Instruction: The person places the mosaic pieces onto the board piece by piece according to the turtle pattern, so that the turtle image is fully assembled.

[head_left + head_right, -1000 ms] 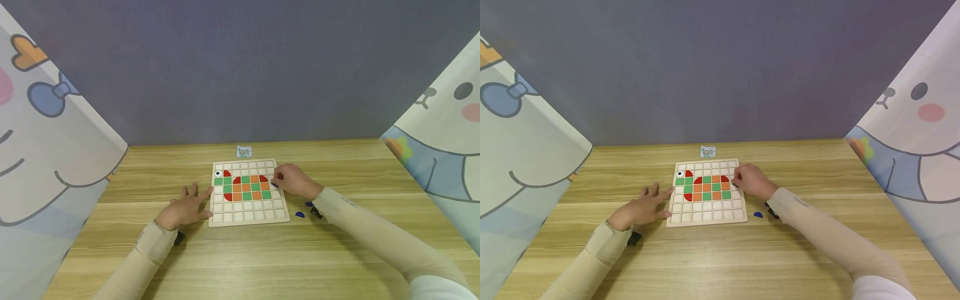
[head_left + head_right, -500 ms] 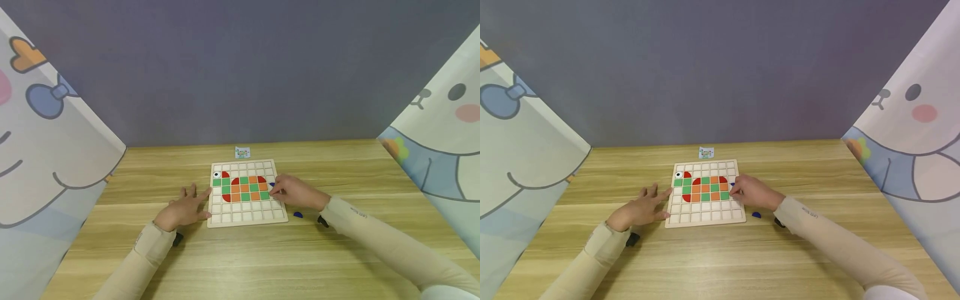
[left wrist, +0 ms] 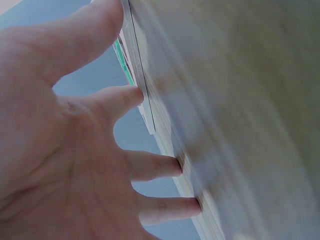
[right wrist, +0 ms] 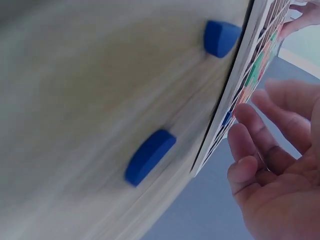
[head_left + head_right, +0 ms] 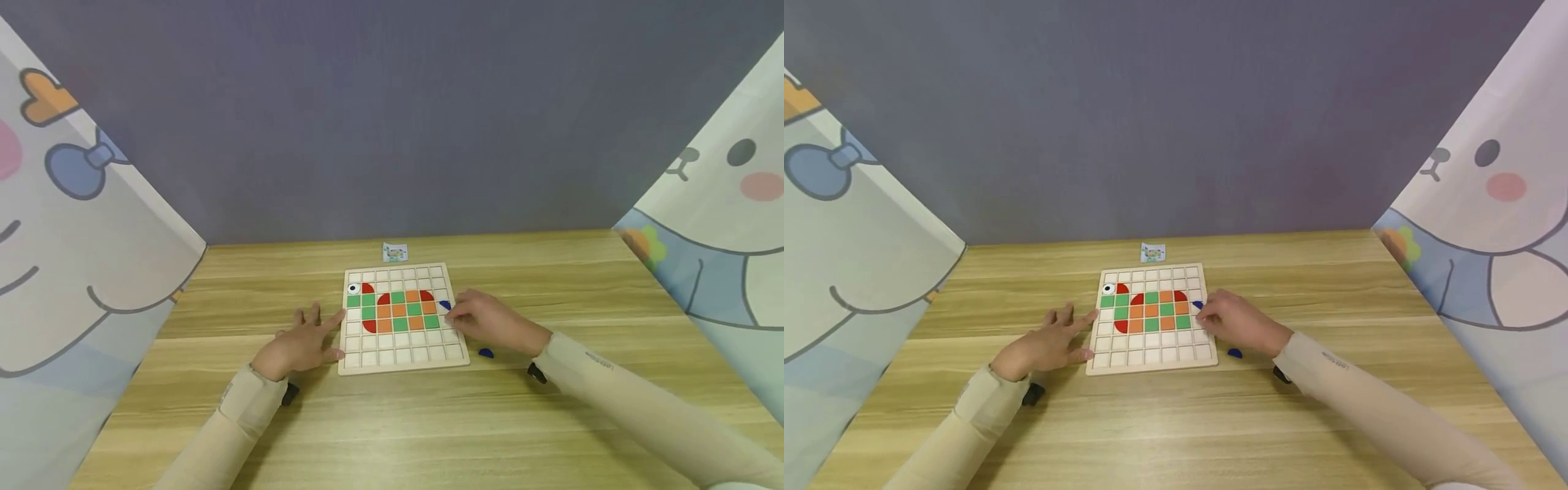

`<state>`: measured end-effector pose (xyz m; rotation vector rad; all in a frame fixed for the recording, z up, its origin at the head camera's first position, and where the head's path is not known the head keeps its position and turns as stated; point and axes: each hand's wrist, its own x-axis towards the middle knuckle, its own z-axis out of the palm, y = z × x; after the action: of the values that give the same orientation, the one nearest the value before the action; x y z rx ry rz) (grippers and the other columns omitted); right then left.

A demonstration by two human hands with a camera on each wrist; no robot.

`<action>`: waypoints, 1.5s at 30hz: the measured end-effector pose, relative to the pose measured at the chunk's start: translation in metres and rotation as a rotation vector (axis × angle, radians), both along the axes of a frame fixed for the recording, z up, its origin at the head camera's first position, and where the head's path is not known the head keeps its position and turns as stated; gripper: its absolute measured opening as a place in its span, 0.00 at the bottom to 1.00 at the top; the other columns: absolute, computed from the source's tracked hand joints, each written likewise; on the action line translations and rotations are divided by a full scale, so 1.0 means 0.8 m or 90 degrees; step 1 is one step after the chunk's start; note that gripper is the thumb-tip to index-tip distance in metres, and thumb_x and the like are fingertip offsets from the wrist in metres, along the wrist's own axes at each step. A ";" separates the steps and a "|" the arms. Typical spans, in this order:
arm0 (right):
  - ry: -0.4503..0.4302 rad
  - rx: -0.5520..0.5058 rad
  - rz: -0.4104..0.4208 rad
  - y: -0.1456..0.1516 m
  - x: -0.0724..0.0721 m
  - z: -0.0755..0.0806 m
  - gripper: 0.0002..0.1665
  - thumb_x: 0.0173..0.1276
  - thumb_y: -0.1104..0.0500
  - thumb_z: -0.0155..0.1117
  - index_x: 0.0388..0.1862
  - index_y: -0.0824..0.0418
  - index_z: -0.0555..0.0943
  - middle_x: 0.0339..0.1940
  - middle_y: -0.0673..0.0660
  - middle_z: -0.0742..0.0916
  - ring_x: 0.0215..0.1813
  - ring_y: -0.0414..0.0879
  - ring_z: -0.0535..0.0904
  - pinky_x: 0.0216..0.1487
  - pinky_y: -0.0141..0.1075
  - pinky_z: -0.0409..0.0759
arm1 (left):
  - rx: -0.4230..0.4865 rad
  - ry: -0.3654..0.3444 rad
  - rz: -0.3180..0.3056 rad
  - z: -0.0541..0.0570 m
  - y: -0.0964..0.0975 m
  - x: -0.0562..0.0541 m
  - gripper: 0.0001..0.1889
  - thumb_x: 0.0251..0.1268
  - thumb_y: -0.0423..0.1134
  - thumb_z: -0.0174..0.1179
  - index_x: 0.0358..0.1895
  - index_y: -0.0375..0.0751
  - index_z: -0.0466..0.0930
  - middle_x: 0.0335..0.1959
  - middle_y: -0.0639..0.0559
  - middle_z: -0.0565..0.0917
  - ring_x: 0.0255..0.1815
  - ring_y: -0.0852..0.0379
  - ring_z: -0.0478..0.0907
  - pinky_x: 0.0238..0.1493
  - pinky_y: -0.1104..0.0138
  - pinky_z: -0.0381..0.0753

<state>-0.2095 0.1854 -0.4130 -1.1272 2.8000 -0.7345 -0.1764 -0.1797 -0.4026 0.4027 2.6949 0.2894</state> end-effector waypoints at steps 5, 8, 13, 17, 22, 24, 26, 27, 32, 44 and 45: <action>-0.011 0.012 -0.005 0.021 0.020 0.002 0.14 0.58 0.58 0.72 0.44 0.59 0.86 0.37 0.46 0.80 0.36 0.41 0.71 0.39 0.36 0.74 | -0.002 -0.003 0.001 -0.001 0.000 0.000 0.42 0.62 0.59 0.56 0.76 0.56 0.46 0.72 0.27 0.41 0.68 0.22 0.39 0.48 0.27 0.55; -0.005 0.015 0.002 0.036 0.030 -0.001 0.15 0.55 0.58 0.74 0.43 0.58 0.87 0.37 0.47 0.80 0.37 0.42 0.71 0.36 0.35 0.74 | -0.002 -0.005 0.001 -0.001 0.000 0.001 0.43 0.62 0.59 0.56 0.76 0.56 0.46 0.72 0.27 0.41 0.68 0.22 0.40 0.48 0.27 0.55; 0.013 0.012 0.029 0.050 0.043 -0.008 0.11 0.53 0.60 0.75 0.37 0.55 0.88 0.36 0.43 0.80 0.40 0.38 0.73 0.48 0.40 0.76 | -0.004 0.002 0.001 0.000 -0.002 0.001 0.42 0.63 0.59 0.56 0.76 0.55 0.46 0.72 0.26 0.42 0.68 0.21 0.41 0.48 0.27 0.57; 0.017 0.002 0.034 0.053 0.048 -0.013 0.09 0.54 0.63 0.75 0.36 0.55 0.88 0.36 0.43 0.80 0.41 0.37 0.73 0.46 0.36 0.77 | 0.000 0.009 -0.004 0.000 -0.003 0.002 0.42 0.63 0.59 0.56 0.76 0.54 0.47 0.71 0.25 0.43 0.67 0.21 0.41 0.47 0.27 0.57; 0.004 -0.004 0.021 0.056 0.053 -0.014 0.11 0.54 0.66 0.74 0.37 0.56 0.87 0.35 0.43 0.80 0.39 0.38 0.75 0.40 0.34 0.77 | 0.007 0.005 -0.008 0.001 -0.001 0.003 0.42 0.63 0.59 0.56 0.76 0.54 0.47 0.71 0.25 0.42 0.67 0.21 0.41 0.47 0.26 0.56; 0.003 -0.012 0.016 0.056 0.054 -0.014 0.11 0.54 0.67 0.73 0.35 0.56 0.87 0.33 0.43 0.81 0.38 0.39 0.75 0.40 0.34 0.77 | 0.008 0.004 -0.007 0.000 -0.001 0.004 0.42 0.63 0.58 0.56 0.76 0.54 0.47 0.72 0.25 0.42 0.67 0.21 0.41 0.47 0.26 0.56; 0.014 -0.025 0.015 0.055 0.055 -0.014 0.10 0.53 0.68 0.73 0.33 0.56 0.87 0.32 0.43 0.81 0.37 0.38 0.76 0.38 0.33 0.77 | 0.008 0.004 -0.007 0.001 0.000 0.004 0.42 0.63 0.58 0.57 0.76 0.54 0.47 0.72 0.25 0.43 0.67 0.21 0.41 0.47 0.27 0.56; 0.025 -0.034 0.016 0.053 0.055 -0.014 0.10 0.53 0.68 0.73 0.32 0.56 0.87 0.31 0.43 0.81 0.36 0.38 0.76 0.37 0.32 0.77 | 0.007 0.005 -0.006 0.001 0.000 0.003 0.42 0.63 0.58 0.57 0.76 0.54 0.47 0.72 0.26 0.43 0.68 0.21 0.41 0.47 0.27 0.56; 0.077 -0.067 0.042 0.030 0.051 -0.008 0.07 0.52 0.67 0.74 0.29 0.56 0.87 0.29 0.44 0.81 0.32 0.37 0.75 0.33 0.30 0.76 | 0.006 0.007 -0.010 0.001 -0.001 0.003 0.42 0.63 0.59 0.56 0.76 0.54 0.47 0.72 0.25 0.43 0.67 0.21 0.41 0.47 0.27 0.57; -0.001 -0.025 0.062 -0.108 0.027 0.002 0.03 0.57 0.65 0.70 0.28 0.57 0.87 0.26 0.42 0.81 0.32 0.37 0.72 0.36 0.30 0.73 | 0.004 0.007 -0.011 0.001 -0.002 0.001 0.42 0.62 0.59 0.56 0.76 0.55 0.47 0.72 0.25 0.43 0.67 0.21 0.41 0.47 0.27 0.58; -0.011 -0.023 0.061 -0.117 0.026 0.001 0.03 0.58 0.65 0.70 0.28 0.57 0.88 0.27 0.42 0.81 0.32 0.36 0.73 0.36 0.29 0.73 | 0.001 0.008 -0.012 0.000 -0.002 0.000 0.42 0.62 0.59 0.56 0.76 0.55 0.47 0.72 0.25 0.43 0.67 0.21 0.41 0.47 0.27 0.58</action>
<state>-0.1890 0.0916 -0.4119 -1.2443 2.7067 -0.7844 -0.1761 -0.1811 -0.4025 0.4315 2.7012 0.2854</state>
